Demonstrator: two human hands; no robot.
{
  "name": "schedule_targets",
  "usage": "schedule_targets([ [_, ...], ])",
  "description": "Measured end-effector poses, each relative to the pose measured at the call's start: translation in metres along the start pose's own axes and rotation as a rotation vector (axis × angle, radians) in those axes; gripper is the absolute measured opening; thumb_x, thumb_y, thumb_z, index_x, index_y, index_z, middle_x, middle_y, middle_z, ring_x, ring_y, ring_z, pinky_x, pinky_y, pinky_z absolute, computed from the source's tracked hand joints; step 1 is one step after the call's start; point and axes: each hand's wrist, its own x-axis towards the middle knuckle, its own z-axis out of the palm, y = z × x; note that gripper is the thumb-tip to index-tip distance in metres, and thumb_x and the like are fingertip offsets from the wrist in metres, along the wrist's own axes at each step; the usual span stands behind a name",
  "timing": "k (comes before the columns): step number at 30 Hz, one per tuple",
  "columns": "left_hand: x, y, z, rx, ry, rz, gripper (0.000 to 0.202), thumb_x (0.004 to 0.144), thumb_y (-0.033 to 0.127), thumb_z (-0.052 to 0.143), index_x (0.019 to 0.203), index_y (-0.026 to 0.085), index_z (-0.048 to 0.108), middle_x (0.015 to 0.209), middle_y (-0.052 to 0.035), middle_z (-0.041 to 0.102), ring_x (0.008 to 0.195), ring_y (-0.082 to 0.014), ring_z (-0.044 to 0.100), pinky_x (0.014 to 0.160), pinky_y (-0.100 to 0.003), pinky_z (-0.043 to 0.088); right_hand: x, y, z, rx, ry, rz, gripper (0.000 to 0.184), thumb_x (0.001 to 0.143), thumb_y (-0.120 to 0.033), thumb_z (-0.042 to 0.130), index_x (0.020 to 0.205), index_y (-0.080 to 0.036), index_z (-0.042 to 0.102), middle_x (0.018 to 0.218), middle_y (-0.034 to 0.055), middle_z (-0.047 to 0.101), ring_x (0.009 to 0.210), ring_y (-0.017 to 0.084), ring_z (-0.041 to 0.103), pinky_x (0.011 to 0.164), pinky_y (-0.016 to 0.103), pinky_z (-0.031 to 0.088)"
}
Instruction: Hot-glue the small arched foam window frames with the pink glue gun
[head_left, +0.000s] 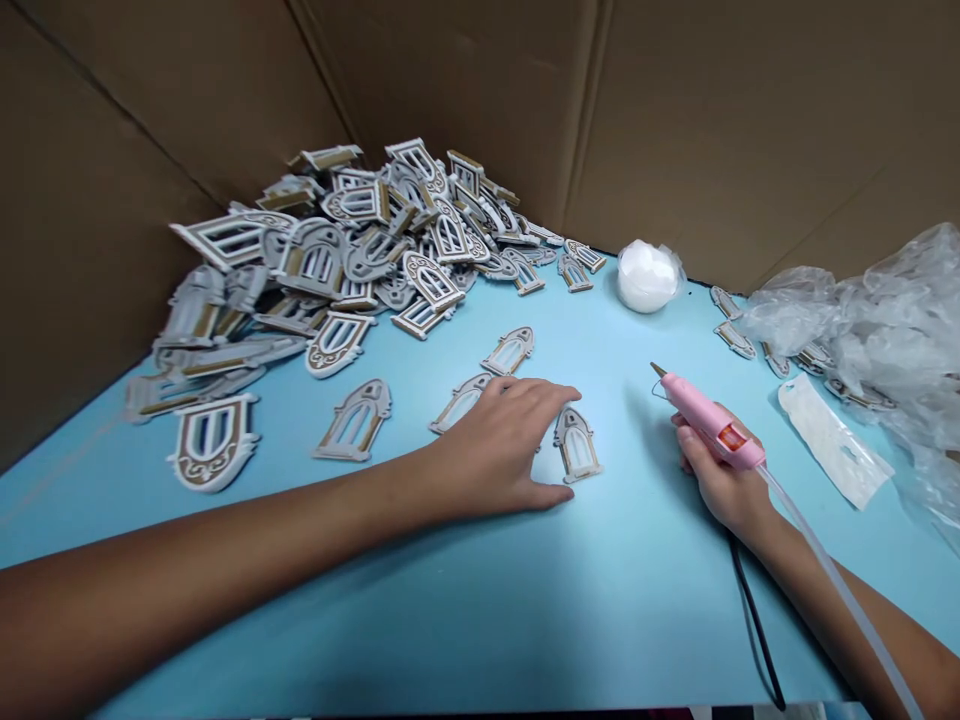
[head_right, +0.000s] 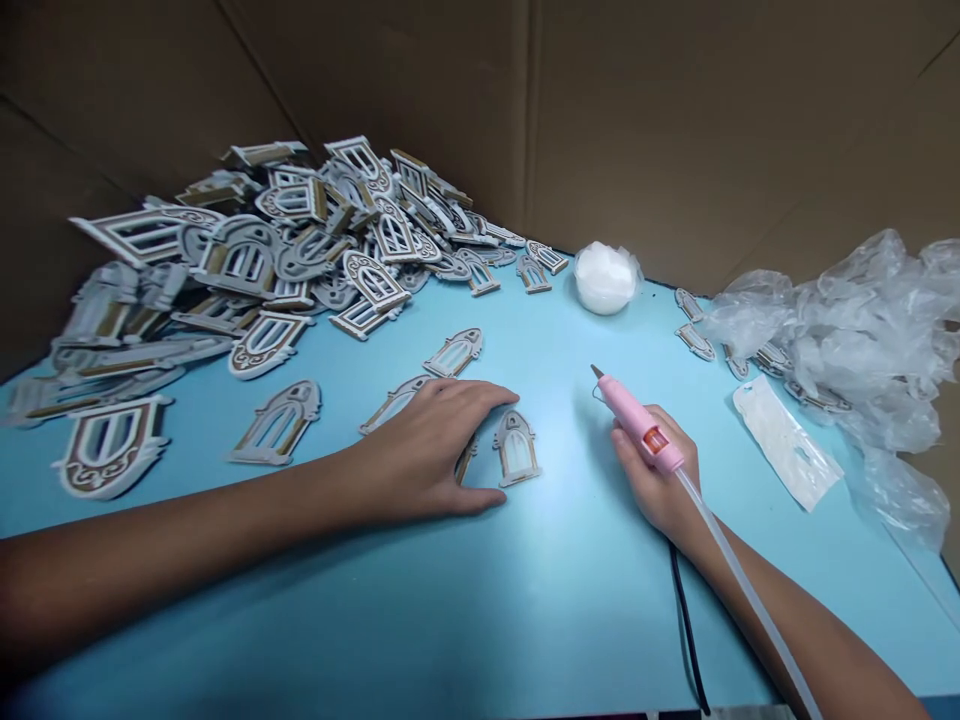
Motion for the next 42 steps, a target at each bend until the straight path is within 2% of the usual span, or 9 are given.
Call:
schedule_targets([
  [10,-0.003,-0.006,0.012,0.001,0.189,0.028,0.082,0.074,0.046,0.077,0.143,0.017,0.042,0.123,-0.0141,0.065,0.118,-0.0372,0.059,0.106,-0.051,0.040,0.000,-0.010,0.002,-0.107,-0.276,-0.497,0.010,0.094,-0.015,0.062,0.101,-0.022,0.061,0.088,0.0045,0.069,0.074,0.016,0.068,0.063,0.026,0.055],
  [15,-0.003,-0.017,0.015,-0.020,0.311,0.177,0.078,0.080,0.046,0.075,0.143,0.020,0.040,0.128,-0.0136,0.064,0.120,-0.0346,0.059,0.106,-0.049,0.042,-0.009,-0.008,0.003,-0.138,-0.350,-0.534,0.015,0.097,-0.009,0.052,0.099,-0.021,0.060,0.083,0.0047,0.065,0.068,0.015,0.064,0.054,0.025,0.048],
  [23,-0.001,-0.017,0.012,-0.058,0.214,0.168,0.079,0.075,0.047,0.080,0.140,0.020,0.045,0.127,-0.0129,0.066,0.122,-0.0352,0.059,0.111,-0.051,0.039,-0.010,-0.014,0.003,-0.151,-0.314,-0.507,0.015,0.096,-0.011,0.053,0.090,-0.023,0.061,0.076,0.0027,0.063,0.062,0.015,0.061,0.050,0.026,0.044],
  [27,0.001,-0.013,0.000,-0.148,0.238,0.069,0.053,0.083,0.054,0.074,0.119,0.018,0.060,0.113,-0.0109,0.071,0.108,-0.0309,0.065,0.101,-0.048,0.049,-0.004,-0.011,-0.004,-0.050,-0.166,-0.220,0.011,0.094,-0.028,0.064,0.084,-0.024,0.060,0.071,0.0019,0.062,0.057,0.016,0.059,0.052,0.029,0.047],
  [29,0.002,-0.010,-0.007,-0.247,0.327,0.004,0.028,0.093,0.047,0.065,0.099,0.020,0.065,0.096,-0.0063,0.074,0.090,-0.0243,0.069,0.087,-0.040,0.055,-0.002,-0.007,-0.006,0.049,-0.081,0.055,0.020,0.096,-0.040,0.063,0.086,-0.023,0.060,0.063,-0.0003,0.059,0.051,0.016,0.055,0.047,0.029,0.045],
  [32,0.003,-0.007,-0.016,-0.386,0.420,-0.107,0.018,0.096,0.035,0.063,0.085,0.022,0.067,0.077,-0.0005,0.073,0.070,-0.0186,0.067,0.068,-0.033,0.054,0.001,-0.003,-0.006,0.164,-0.009,0.311,0.035,0.094,-0.056,0.063,0.087,-0.021,0.062,0.056,-0.0018,0.056,0.046,0.015,0.052,0.042,0.027,0.043],
  [35,0.003,-0.010,-0.023,-0.404,0.453,-0.180,0.020,0.098,0.035,0.059,0.082,0.024,0.066,0.061,0.0038,0.065,0.054,-0.0154,0.058,0.056,-0.031,0.048,0.003,-0.002,-0.004,0.241,0.006,0.362,0.043,0.090,-0.062,0.066,0.082,-0.020,0.064,0.056,-0.0012,0.057,0.046,0.014,0.052,0.042,0.026,0.044],
  [39,0.004,-0.018,-0.026,-0.130,0.439,-0.100,0.053,0.105,0.045,0.046,0.056,0.022,0.043,0.046,0.0031,0.043,0.046,-0.0145,0.042,0.055,-0.033,0.038,0.004,-0.002,-0.003,0.304,0.007,0.378,0.045,0.089,-0.064,0.067,0.083,-0.019,0.066,0.056,-0.0015,0.057,0.046,0.012,0.052,0.041,0.025,0.043],
  [42,0.003,-0.018,-0.022,-0.003,0.357,0.018,0.046,0.101,0.054,0.049,0.069,0.022,0.058,0.066,-0.0026,0.064,0.071,-0.0221,0.063,0.075,-0.039,0.046,0.003,-0.002,-0.004,0.311,0.009,0.385,0.046,0.089,-0.064,0.067,0.083,-0.019,0.066,0.056,-0.0015,0.057,0.046,0.012,0.052,0.041,0.024,0.042],
])
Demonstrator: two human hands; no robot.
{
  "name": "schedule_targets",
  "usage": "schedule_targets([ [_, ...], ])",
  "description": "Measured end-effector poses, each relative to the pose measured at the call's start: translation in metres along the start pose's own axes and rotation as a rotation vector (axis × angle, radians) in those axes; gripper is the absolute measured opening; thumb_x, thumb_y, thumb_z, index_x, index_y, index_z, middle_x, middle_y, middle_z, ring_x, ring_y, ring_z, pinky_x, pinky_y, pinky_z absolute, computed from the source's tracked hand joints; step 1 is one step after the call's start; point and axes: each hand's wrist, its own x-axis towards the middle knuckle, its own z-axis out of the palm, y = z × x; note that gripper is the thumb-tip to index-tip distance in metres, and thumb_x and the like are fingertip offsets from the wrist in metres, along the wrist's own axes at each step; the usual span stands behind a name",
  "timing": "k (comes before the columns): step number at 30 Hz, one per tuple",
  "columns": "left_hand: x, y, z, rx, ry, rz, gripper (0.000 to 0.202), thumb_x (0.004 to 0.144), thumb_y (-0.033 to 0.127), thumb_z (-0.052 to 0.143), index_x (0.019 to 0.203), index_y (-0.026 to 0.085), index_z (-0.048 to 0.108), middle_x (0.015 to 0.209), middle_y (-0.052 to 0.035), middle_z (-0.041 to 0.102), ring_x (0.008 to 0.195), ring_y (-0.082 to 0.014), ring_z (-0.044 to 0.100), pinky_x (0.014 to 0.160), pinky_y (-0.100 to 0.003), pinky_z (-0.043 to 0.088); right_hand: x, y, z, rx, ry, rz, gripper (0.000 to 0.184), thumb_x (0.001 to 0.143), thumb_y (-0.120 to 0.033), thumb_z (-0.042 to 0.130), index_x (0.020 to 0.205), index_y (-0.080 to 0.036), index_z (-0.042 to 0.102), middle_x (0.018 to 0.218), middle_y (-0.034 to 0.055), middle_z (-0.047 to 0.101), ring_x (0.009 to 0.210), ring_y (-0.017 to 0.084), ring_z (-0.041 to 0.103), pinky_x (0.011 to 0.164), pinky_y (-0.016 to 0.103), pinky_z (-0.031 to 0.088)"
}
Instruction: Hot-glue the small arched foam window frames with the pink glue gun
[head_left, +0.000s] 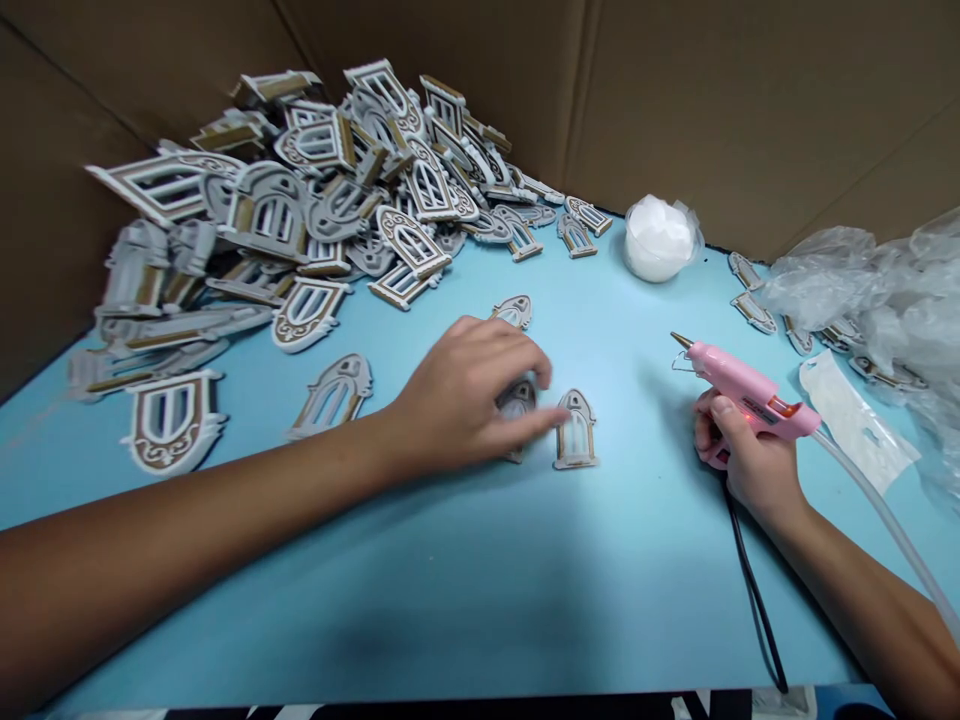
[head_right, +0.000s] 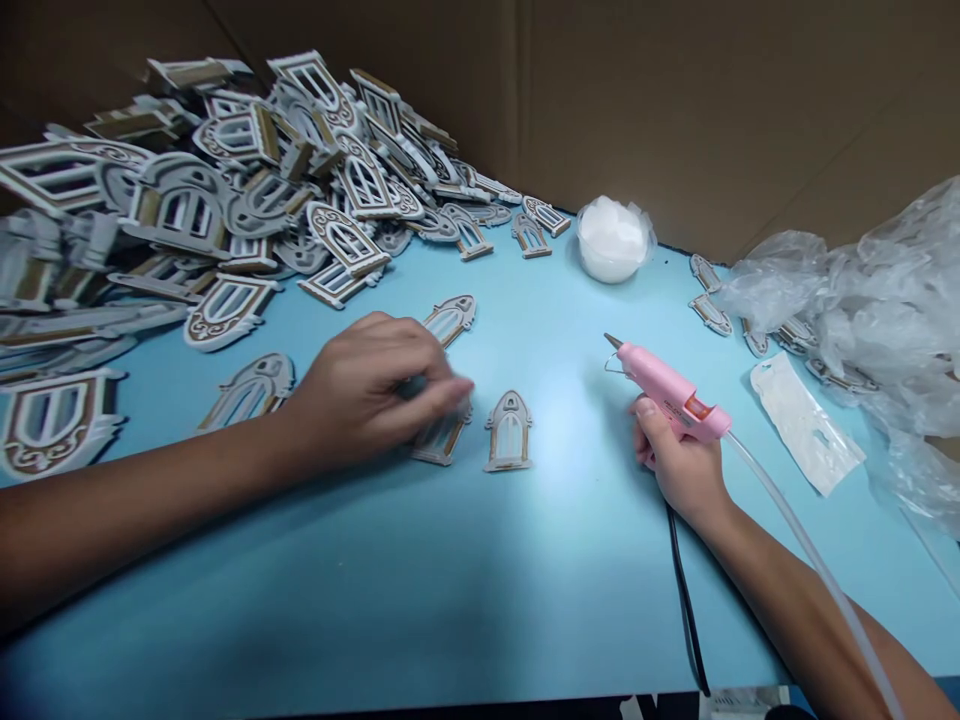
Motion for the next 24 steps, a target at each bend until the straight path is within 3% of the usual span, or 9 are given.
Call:
schedule_targets([
  [1,-0.001,0.001,0.002,-0.001,-0.069,0.026,0.041,0.096,0.060,0.056,0.088,0.021,0.066,0.087,-0.0062,0.073,0.089,-0.0270,0.068,0.085,-0.043,0.047,-0.001,0.000,0.000,-0.007,-0.003,0.001,0.046,0.089,-0.064,0.066,0.084,-0.019,0.066,0.057,-0.0013,0.057,0.046,0.013,0.052,0.041,0.025,0.043],
  [2,-0.003,0.003,0.004,-0.010,-0.150,0.043,0.051,0.090,0.066,0.064,0.110,0.020,0.067,0.110,-0.0103,0.074,0.107,-0.0320,0.066,0.096,-0.046,0.046,-0.001,0.000,-0.001,-0.022,-0.008,0.000,0.045,0.090,-0.064,0.066,0.084,-0.019,0.066,0.057,-0.0012,0.057,0.046,0.013,0.052,0.041,0.025,0.043],
  [5,-0.009,0.007,0.011,-0.046,-0.375,0.038,0.096,0.077,0.065,0.078,0.152,0.018,0.041,0.150,-0.0166,0.056,0.137,-0.0384,0.050,0.116,-0.051,0.034,-0.003,-0.001,-0.002,-0.102,-0.057,-0.047,0.040,0.094,-0.059,0.062,0.085,-0.020,0.064,0.056,-0.0018,0.056,0.046,0.014,0.052,0.042,0.026,0.043],
  [7,-0.013,0.007,0.016,-0.097,-0.415,0.013,0.098,0.081,0.055,0.079,0.158,0.020,0.030,0.150,-0.0145,0.056,0.140,-0.0362,0.048,0.120,-0.050,0.031,-0.003,-0.004,-0.001,-0.181,-0.134,-0.186,0.031,0.096,-0.049,0.063,0.084,-0.021,0.061,0.059,-0.0018,0.056,0.047,0.013,0.052,0.044,0.026,0.043],
  [12,-0.017,0.001,0.025,-0.214,-0.296,0.014,0.098,0.080,0.045,0.080,0.157,0.022,0.024,0.141,-0.0125,0.062,0.133,-0.0333,0.053,0.115,-0.047,0.038,-0.005,-0.011,0.007,-0.398,-0.342,-0.751,0.010,0.093,-0.020,0.064,0.085,-0.022,0.059,0.072,0.0011,0.062,0.061,0.013,0.059,0.054,0.025,0.047],
  [15,-0.017,-0.002,0.027,-0.226,-0.266,0.048,0.092,0.083,0.044,0.076,0.157,0.022,0.026,0.144,-0.0136,0.060,0.134,-0.0332,0.053,0.115,-0.047,0.039,-0.009,-0.011,0.011,-0.453,-0.369,-0.864,0.006,0.093,-0.016,0.062,0.091,-0.021,0.061,0.073,0.0021,0.064,0.062,0.014,0.061,0.053,0.024,0.047],
  [18,-0.014,-0.002,0.023,-0.198,-0.289,0.016,0.092,0.079,0.049,0.077,0.155,0.019,0.034,0.145,-0.0163,0.058,0.136,-0.0365,0.051,0.116,-0.051,0.038,-0.010,-0.008,0.008,-0.406,-0.285,-0.713,0.009,0.093,-0.023,0.064,0.084,-0.021,0.062,0.072,0.0020,0.064,0.060,0.014,0.060,0.053,0.025,0.049],
  [22,-0.007,0.001,0.019,-0.220,-0.292,-0.107,0.066,0.095,0.054,0.059,0.147,0.017,0.048,0.144,-0.0167,0.059,0.135,-0.0342,0.053,0.114,-0.050,0.041,-0.001,0.000,-0.001,-0.177,-0.029,-0.163,0.031,0.095,-0.047,0.065,0.080,-0.020,0.064,0.057,-0.0010,0.057,0.046,0.014,0.054,0.042,0.025,0.044],
  [24,-0.002,0.003,0.021,-0.260,-0.276,-0.113,0.048,0.103,0.048,0.050,0.141,0.019,0.055,0.140,-0.0136,0.064,0.132,-0.0300,0.057,0.111,-0.046,0.043,0.007,0.005,-0.003,-0.003,0.047,-0.005,0.042,0.092,-0.059,0.065,0.081,-0.019,0.065,0.054,-0.0015,0.056,0.041,0.013,0.051,0.037,0.024,0.040],
])
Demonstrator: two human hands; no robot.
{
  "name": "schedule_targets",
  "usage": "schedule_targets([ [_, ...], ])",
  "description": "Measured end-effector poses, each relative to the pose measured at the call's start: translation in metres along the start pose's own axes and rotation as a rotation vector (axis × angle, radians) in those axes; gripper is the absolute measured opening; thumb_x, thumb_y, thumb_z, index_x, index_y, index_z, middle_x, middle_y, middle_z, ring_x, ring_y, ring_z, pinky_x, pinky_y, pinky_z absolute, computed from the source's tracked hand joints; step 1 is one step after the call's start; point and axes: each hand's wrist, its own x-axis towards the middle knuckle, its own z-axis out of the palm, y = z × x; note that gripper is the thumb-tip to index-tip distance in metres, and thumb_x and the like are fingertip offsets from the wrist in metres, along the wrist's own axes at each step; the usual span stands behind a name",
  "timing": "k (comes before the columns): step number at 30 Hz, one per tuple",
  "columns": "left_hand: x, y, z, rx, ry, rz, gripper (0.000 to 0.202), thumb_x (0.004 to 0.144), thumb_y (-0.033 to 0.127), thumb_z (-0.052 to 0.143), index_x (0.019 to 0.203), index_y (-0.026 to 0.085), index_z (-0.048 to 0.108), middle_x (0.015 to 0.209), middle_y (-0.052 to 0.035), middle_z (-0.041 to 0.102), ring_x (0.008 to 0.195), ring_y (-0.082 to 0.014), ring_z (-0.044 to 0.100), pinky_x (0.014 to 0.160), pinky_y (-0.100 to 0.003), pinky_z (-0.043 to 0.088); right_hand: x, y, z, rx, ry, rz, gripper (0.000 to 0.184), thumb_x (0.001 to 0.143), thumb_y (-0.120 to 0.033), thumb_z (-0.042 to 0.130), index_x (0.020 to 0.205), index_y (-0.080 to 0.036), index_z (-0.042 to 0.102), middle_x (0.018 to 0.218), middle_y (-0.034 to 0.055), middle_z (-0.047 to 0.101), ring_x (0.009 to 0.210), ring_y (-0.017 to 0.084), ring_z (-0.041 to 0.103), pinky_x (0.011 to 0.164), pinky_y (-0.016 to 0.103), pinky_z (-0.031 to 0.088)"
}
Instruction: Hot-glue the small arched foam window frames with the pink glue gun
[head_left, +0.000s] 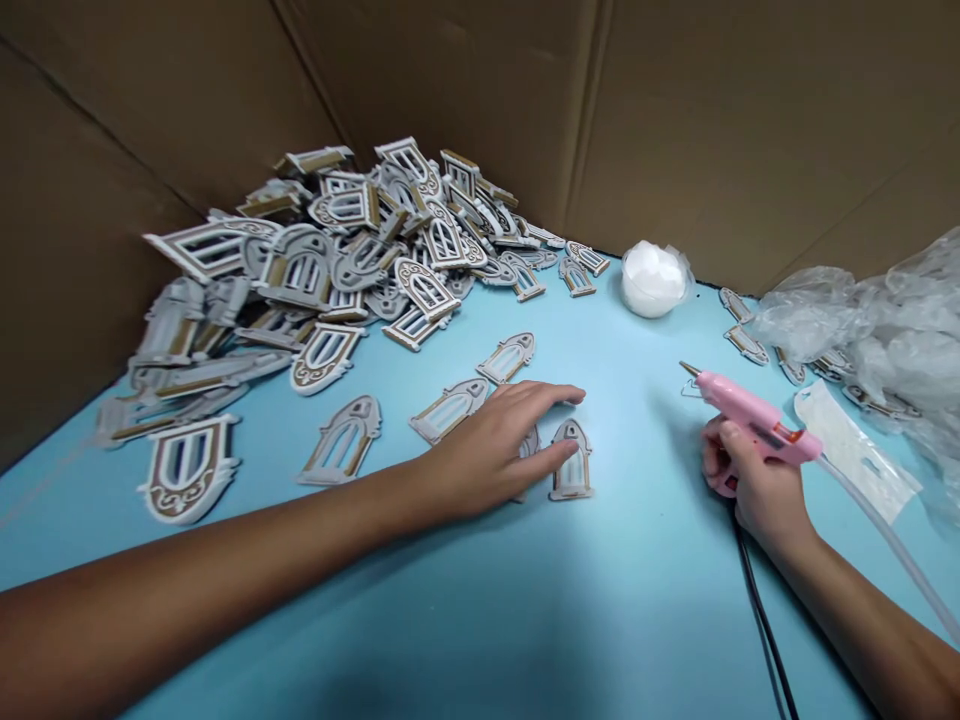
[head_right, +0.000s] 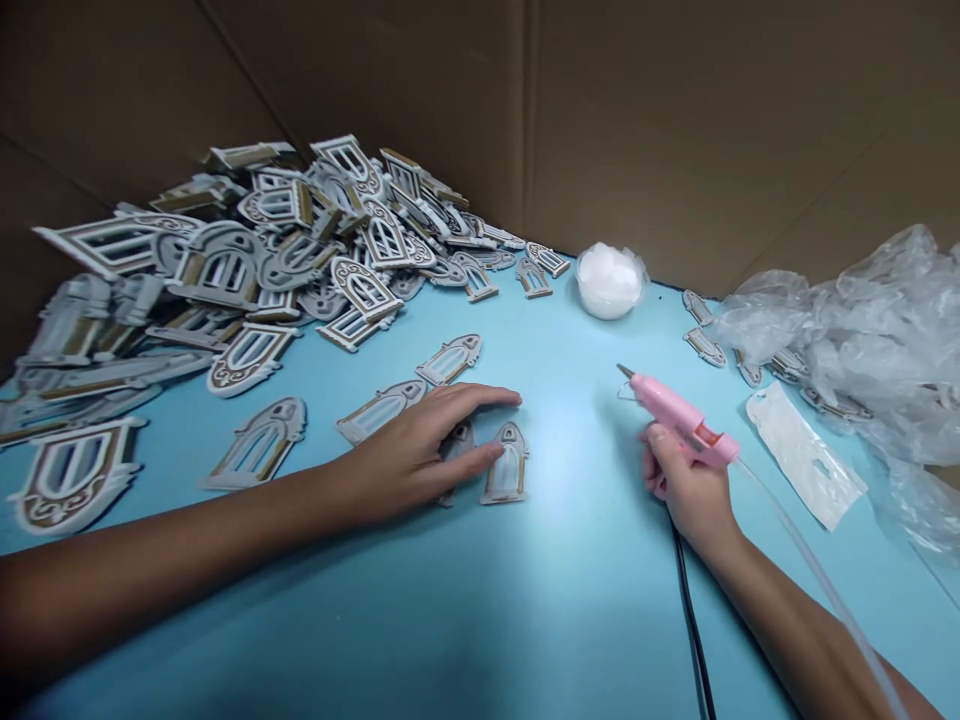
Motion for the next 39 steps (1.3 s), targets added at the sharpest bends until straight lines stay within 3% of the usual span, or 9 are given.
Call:
schedule_targets([
  [5,0.011,0.000,0.006,-0.037,0.035,0.171,0.027,0.104,0.026,0.057,0.129,0.020,0.064,0.108,-0.0053,0.079,0.112,-0.0227,0.069,0.105,-0.041,0.042,0.011,0.005,0.003,0.182,-0.004,0.101,0.048,0.083,-0.064,0.073,0.079,-0.017,0.067,0.052,-0.0022,0.055,0.040,0.010,0.049,0.037,0.022,0.038],
  [11,0.007,-0.010,-0.016,0.153,0.381,0.302,0.012,0.103,0.023,0.063,0.098,0.019,0.072,0.087,-0.0024,0.077,0.087,-0.0184,0.068,0.087,-0.035,0.045,0.009,0.004,0.004,0.184,-0.004,0.103,0.048,0.082,-0.064,0.075,0.079,-0.017,0.067,0.052,-0.0020,0.055,0.040,0.010,0.048,0.036,0.021,0.037],
  [16,0.002,-0.008,-0.016,0.361,0.237,0.516,0.024,0.105,0.017,0.055,0.094,0.022,0.075,0.084,-0.0039,0.071,0.083,-0.0193,0.057,0.078,-0.036,0.037,0.009,0.002,0.003,0.166,-0.020,0.089,0.047,0.083,-0.063,0.075,0.079,-0.017,0.068,0.053,-0.0014,0.055,0.041,0.011,0.049,0.035,0.021,0.037],
  [22,0.006,-0.001,0.004,0.504,0.176,0.517,0.026,0.098,0.004,0.053,0.090,0.019,0.073,0.080,-0.0047,0.061,0.081,-0.0214,0.051,0.075,-0.037,0.031,0.009,0.000,0.004,0.142,-0.044,0.089,0.047,0.083,-0.063,0.075,0.079,-0.017,0.068,0.053,-0.0014,0.056,0.041,0.011,0.049,0.035,0.021,0.037],
  [26,0.011,0.003,0.003,0.590,0.207,0.524,0.027,0.100,0.004,0.050,0.086,0.019,0.068,0.084,-0.0051,0.064,0.083,-0.0218,0.052,0.076,-0.038,0.032,0.010,0.002,0.004,0.133,-0.052,0.075,0.047,0.083,-0.063,0.074,0.079,-0.016,0.069,0.053,-0.0010,0.056,0.041,0.011,0.050,0.036,0.022,0.038],
  [30,0.012,0.002,-0.015,0.554,0.290,0.341,0.028,0.108,0.021,0.043,0.090,0.021,0.065,0.085,-0.0063,0.065,0.085,-0.0240,0.053,0.075,-0.039,0.033,0.010,0.000,0.005,0.146,-0.036,0.083,0.046,0.083,-0.062,0.074,0.078,-0.017,0.068,0.053,-0.0010,0.056,0.041,0.011,0.050,0.036,0.022,0.038],
  [33,0.007,-0.002,-0.025,0.406,0.265,0.142,0.040,0.110,0.038,0.034,0.088,0.020,0.063,0.086,-0.0084,0.064,0.086,-0.0263,0.055,0.076,-0.041,0.036,0.010,-0.003,0.006,0.163,-0.018,0.085,0.047,0.081,-0.063,0.075,0.077,-0.017,0.067,0.051,-0.0017,0.055,0.039,0.011,0.048,0.036,0.023,0.037],
  [36,-0.003,-0.003,-0.021,0.281,0.077,0.113,0.047,0.101,0.061,0.049,0.111,0.018,0.065,0.112,-0.0118,0.069,0.107,-0.0315,0.060,0.092,-0.044,0.041,0.010,-0.003,0.005,0.160,-0.014,0.072,0.047,0.081,-0.063,0.074,0.078,-0.018,0.066,0.052,-0.0023,0.054,0.039,0.011,0.047,0.036,0.023,0.036],
  [39,-0.009,-0.004,-0.008,0.241,-0.099,0.142,0.087,0.079,0.062,0.078,0.147,0.017,0.047,0.145,-0.0162,0.058,0.136,-0.0389,0.050,0.112,-0.048,0.035,0.006,-0.001,0.002,0.044,-0.041,0.052,0.044,0.086,-0.062,0.070,0.082,-0.018,0.066,0.054,-0.0017,0.055,0.042,0.012,0.050,0.037,0.023,0.038],
])
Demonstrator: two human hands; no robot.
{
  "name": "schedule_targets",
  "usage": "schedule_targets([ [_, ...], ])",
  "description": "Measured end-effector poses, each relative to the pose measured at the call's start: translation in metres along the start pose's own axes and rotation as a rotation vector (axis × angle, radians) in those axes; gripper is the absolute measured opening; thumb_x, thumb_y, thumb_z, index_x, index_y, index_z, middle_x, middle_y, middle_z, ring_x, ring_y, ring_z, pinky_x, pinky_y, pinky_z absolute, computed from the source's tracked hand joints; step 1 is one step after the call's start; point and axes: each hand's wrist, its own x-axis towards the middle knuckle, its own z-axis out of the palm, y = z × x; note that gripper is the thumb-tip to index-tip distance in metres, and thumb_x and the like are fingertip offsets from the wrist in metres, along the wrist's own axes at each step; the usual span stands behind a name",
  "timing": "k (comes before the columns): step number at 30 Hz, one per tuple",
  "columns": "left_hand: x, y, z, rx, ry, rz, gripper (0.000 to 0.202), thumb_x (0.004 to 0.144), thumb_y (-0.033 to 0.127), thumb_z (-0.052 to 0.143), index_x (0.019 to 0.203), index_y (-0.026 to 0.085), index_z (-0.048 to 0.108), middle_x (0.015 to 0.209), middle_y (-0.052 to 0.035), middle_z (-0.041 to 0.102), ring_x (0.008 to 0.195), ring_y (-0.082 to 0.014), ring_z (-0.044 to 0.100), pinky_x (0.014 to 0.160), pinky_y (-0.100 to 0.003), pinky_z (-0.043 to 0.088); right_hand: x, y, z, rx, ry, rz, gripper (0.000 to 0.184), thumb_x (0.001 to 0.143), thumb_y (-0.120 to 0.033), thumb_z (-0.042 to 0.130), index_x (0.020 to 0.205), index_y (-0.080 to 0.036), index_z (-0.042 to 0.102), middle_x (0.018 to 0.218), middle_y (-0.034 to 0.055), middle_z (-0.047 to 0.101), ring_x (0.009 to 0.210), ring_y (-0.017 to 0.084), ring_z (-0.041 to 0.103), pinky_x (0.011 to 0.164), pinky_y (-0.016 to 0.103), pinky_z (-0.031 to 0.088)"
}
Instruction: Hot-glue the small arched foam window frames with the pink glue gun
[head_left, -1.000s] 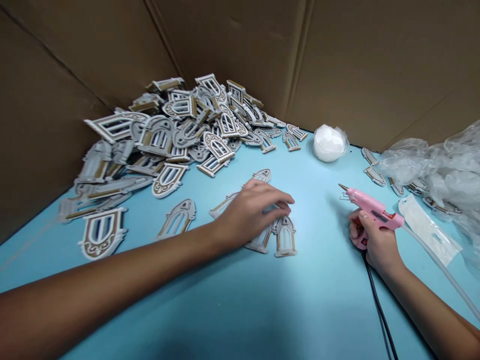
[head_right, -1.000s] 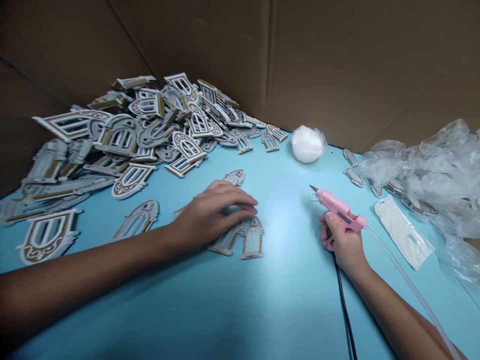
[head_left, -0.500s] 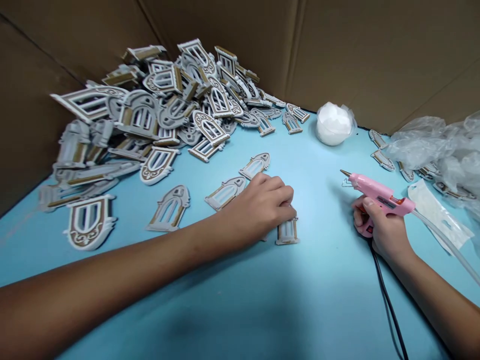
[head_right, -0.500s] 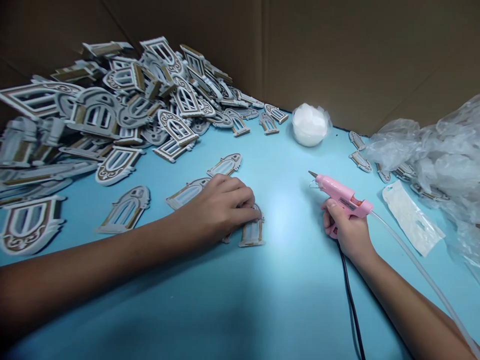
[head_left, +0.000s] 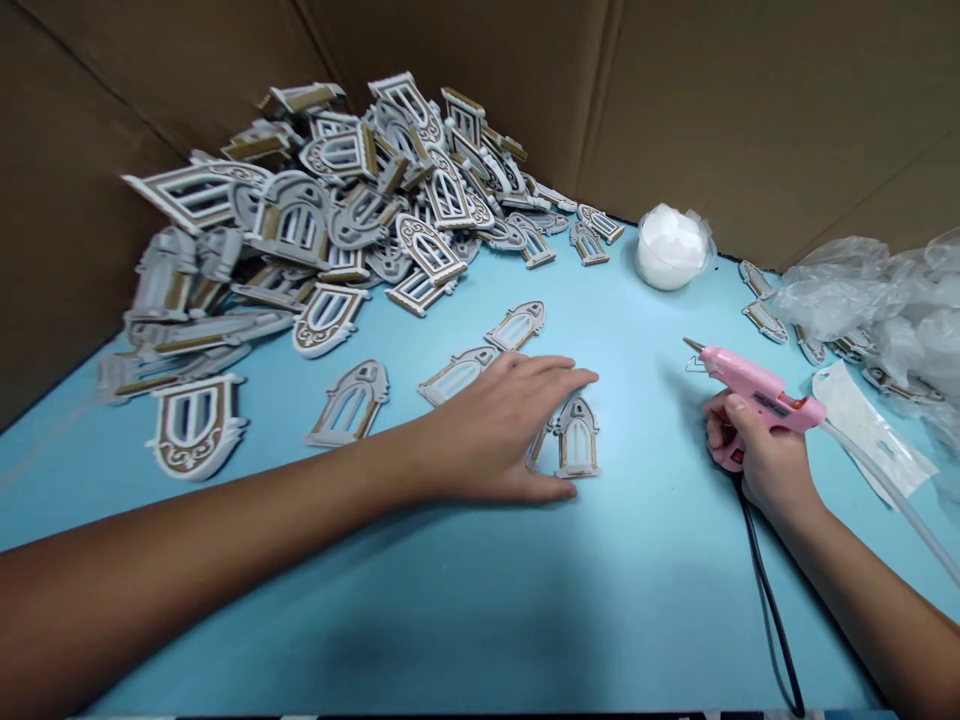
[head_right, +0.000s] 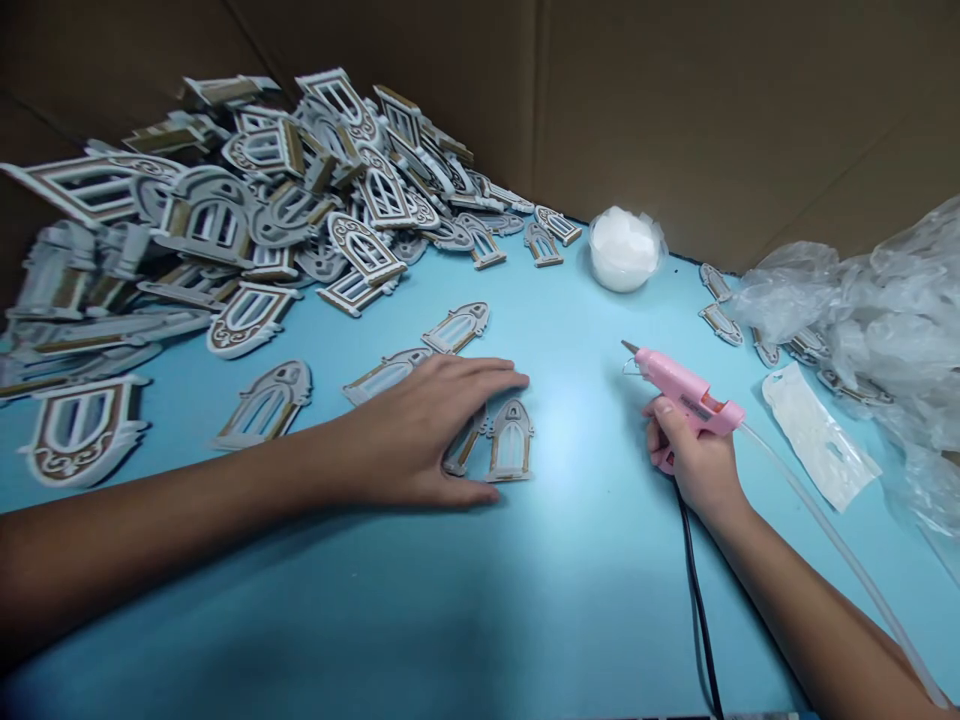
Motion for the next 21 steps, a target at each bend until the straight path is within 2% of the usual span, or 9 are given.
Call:
schedule_targets([
  [3,-0.001,-0.001,0.007,-0.069,-0.023,-0.013,0.093,0.077,0.049,0.084,0.152,0.019,0.039,0.144,-0.0148,0.060,0.136,-0.0365,0.052,0.113,-0.046,0.037,-0.006,-0.002,-0.002,-0.200,-0.118,-0.084,0.033,0.091,-0.052,0.067,0.085,-0.020,0.065,0.057,-0.0014,0.057,0.045,0.014,0.053,0.041,0.025,0.042],
  [4,-0.001,-0.002,0.008,-0.096,-0.013,-0.024,0.092,0.078,0.047,0.085,0.152,0.020,0.039,0.143,-0.0143,0.061,0.135,-0.0352,0.054,0.113,-0.045,0.039,-0.008,-0.003,-0.002,-0.263,-0.169,-0.176,0.027,0.092,-0.046,0.067,0.084,-0.021,0.064,0.060,-0.0010,0.058,0.048,0.014,0.055,0.043,0.025,0.044],
  [8,-0.005,-0.003,0.007,-0.184,0.071,-0.020,0.087,0.082,0.043,0.085,0.152,0.022,0.039,0.146,-0.0142,0.058,0.134,-0.0316,0.056,0.114,-0.043,0.043,-0.018,-0.007,0.003,-0.442,-0.348,-0.726,0.005,0.091,-0.021,0.066,0.087,-0.022,0.063,0.077,0.0025,0.065,0.065,0.015,0.063,0.056,0.026,0.050],
  [10,-0.007,-0.002,0.008,-0.233,0.109,-0.008,0.084,0.083,0.042,0.084,0.152,0.024,0.040,0.147,-0.0133,0.058,0.134,-0.0308,0.057,0.113,-0.043,0.045,-0.023,-0.007,0.007,-0.497,-0.404,-0.852,0.009,0.093,-0.013,0.061,0.095,-0.022,0.063,0.082,0.0038,0.067,0.068,0.016,0.064,0.055,0.025,0.049],
  [13,-0.008,0.000,0.011,-0.290,0.129,0.030,0.081,0.084,0.040,0.084,0.151,0.025,0.042,0.144,-0.0129,0.060,0.133,-0.0306,0.058,0.113,-0.044,0.046,-0.029,-0.006,0.012,-0.533,-0.414,-0.906,0.020,0.094,-0.004,0.051,0.097,-0.021,0.061,0.081,0.0038,0.064,0.066,0.015,0.063,0.051,0.024,0.046],
  [17,-0.006,0.000,0.013,-0.308,0.158,0.118,0.080,0.084,0.036,0.085,0.151,0.027,0.043,0.144,-0.0113,0.062,0.133,-0.0281,0.059,0.114,-0.044,0.045,-0.033,-0.008,0.017,-0.564,-0.385,-0.966,0.026,0.090,0.002,0.046,0.093,-0.020,0.058,0.074,0.0015,0.060,0.061,0.013,0.059,0.048,0.024,0.041],
  [21,-0.006,0.000,0.015,-0.302,0.149,0.144,0.080,0.086,0.038,0.084,0.153,0.029,0.040,0.145,-0.0120,0.062,0.134,-0.0287,0.059,0.115,-0.048,0.045,-0.035,-0.013,0.018,-0.613,-0.388,-0.926,0.029,0.089,0.003,0.042,0.090,-0.021,0.058,0.072,0.0005,0.059,0.059,0.013,0.055,0.047,0.025,0.038],
])
